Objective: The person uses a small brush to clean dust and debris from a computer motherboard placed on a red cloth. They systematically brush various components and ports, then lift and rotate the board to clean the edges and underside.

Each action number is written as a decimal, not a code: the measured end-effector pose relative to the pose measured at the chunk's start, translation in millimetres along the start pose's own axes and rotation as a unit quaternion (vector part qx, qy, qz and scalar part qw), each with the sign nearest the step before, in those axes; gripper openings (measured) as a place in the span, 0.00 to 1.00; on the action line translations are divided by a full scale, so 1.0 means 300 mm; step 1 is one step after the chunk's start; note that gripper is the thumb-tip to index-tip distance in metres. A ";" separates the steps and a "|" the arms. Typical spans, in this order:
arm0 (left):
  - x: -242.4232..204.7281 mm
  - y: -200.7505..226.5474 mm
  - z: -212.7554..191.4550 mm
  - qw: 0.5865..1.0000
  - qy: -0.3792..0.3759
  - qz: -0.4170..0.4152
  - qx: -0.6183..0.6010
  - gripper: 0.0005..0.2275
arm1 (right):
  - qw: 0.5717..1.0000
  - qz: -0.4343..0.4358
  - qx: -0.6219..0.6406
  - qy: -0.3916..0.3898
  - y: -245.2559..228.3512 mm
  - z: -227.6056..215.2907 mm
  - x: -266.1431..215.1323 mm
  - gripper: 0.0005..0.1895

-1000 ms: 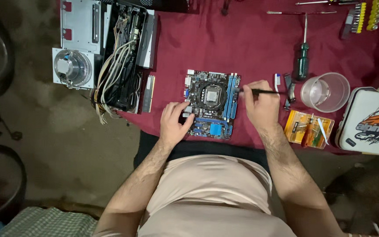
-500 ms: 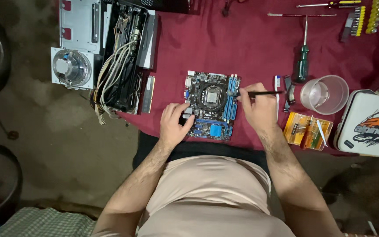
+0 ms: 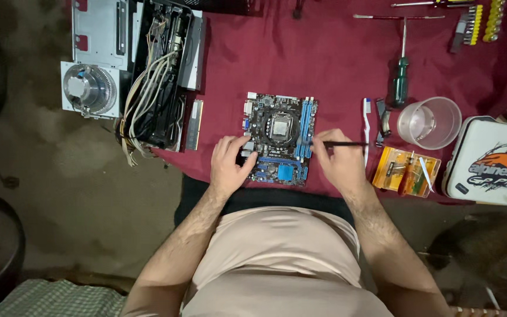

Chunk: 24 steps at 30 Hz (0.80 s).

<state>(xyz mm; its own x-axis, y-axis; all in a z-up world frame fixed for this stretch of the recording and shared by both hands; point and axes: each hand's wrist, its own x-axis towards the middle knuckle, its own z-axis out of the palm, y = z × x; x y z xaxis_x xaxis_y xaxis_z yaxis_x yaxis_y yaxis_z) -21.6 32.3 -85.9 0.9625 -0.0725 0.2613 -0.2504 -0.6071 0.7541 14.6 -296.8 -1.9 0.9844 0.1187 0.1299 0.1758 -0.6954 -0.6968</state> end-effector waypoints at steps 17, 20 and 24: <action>0.005 0.014 -0.007 1.000 -0.005 -0.006 -0.006 0.18 | 0.999 -0.034 0.032 0.013 0.052 0.007 0.036 0.07; 0.001 0.005 -0.001 1.000 -0.009 -0.012 -0.005 0.18 | 0.999 -0.038 0.025 0.015 0.069 0.005 0.048 0.05; 0.001 -0.002 0.003 1.000 -0.008 -0.013 -0.009 0.19 | 0.998 -0.052 0.002 0.040 0.047 -0.005 0.103 0.06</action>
<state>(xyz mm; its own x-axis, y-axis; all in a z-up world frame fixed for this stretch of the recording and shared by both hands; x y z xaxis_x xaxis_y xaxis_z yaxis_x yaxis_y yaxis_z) -21.3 31.9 -86.7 0.9703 -0.0698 0.2316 -0.2268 -0.5948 0.7712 47.4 -304.1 -6.7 0.9572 0.1328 0.2572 0.2768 -0.6799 -0.6790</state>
